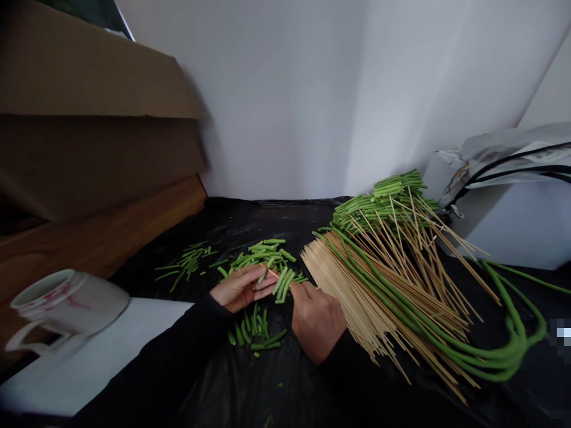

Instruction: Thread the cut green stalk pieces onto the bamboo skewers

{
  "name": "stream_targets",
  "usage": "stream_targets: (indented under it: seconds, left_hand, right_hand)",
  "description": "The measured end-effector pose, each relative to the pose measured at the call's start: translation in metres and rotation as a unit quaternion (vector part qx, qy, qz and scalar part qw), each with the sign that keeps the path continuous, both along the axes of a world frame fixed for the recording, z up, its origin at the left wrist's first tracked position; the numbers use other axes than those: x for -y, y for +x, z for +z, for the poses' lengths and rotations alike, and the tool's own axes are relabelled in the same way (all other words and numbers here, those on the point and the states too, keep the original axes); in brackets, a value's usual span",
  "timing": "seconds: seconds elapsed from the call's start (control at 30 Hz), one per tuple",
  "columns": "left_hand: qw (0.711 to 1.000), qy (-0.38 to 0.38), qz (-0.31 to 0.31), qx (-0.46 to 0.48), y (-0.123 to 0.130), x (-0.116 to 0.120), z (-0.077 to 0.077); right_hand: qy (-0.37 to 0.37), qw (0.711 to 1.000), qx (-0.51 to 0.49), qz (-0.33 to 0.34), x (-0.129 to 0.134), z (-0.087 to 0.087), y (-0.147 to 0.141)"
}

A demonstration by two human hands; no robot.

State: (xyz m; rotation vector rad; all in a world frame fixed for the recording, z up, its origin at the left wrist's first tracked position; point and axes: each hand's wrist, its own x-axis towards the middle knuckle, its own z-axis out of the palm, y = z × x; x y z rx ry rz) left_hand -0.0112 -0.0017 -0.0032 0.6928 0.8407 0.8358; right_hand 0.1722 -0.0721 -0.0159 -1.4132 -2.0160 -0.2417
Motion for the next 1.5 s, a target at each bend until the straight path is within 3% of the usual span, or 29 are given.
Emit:
stream_targets:
  seconds: [0.5, 0.73, 0.8, 0.93, 1.1, 1.2, 1.37, 1.5]
  left_hand:
    - [1.000, 0.013, -0.006, -0.027, 0.011, 0.009, -0.005]
    - [0.989, 0.091, -0.036, -0.112, 0.001, 0.004, 0.003]
    - [0.969, 0.155, -0.066, -0.181, -0.009, -0.001, 0.010]
    - [0.895, 0.264, -0.162, -0.323, -0.029, -0.010, 0.021]
    - [0.852, 0.311, -0.220, -0.358, -0.040, -0.012, 0.024]
    - [0.797, 0.381, -0.262, -0.388, -0.040, -0.011, 0.021]
    - [0.706, 0.485, -0.285, -0.431, -0.039, -0.010, 0.013]
    - [0.663, 0.524, -0.266, -0.464, -0.038, -0.010, 0.012]
  right_hand:
    - [0.000, 1.000, 0.013, 0.004, -0.001, -0.001, -0.005]
    - [0.018, 1.000, 0.016, 0.007, -0.002, 0.003, 0.000]
    - [0.029, 0.999, 0.018, -0.001, -0.004, 0.003, 0.004]
    - [0.049, 0.999, 0.011, -0.016, -0.007, 0.002, 0.010]
    - [0.044, 0.999, 0.017, -0.015, -0.007, 0.002, 0.010]
    - [0.046, 0.999, 0.017, -0.019, -0.006, 0.003, 0.009]
    - [0.038, 0.999, 0.018, -0.021, -0.006, 0.003, 0.009]
    - [0.027, 0.999, 0.017, -0.015, -0.006, 0.002, 0.009]
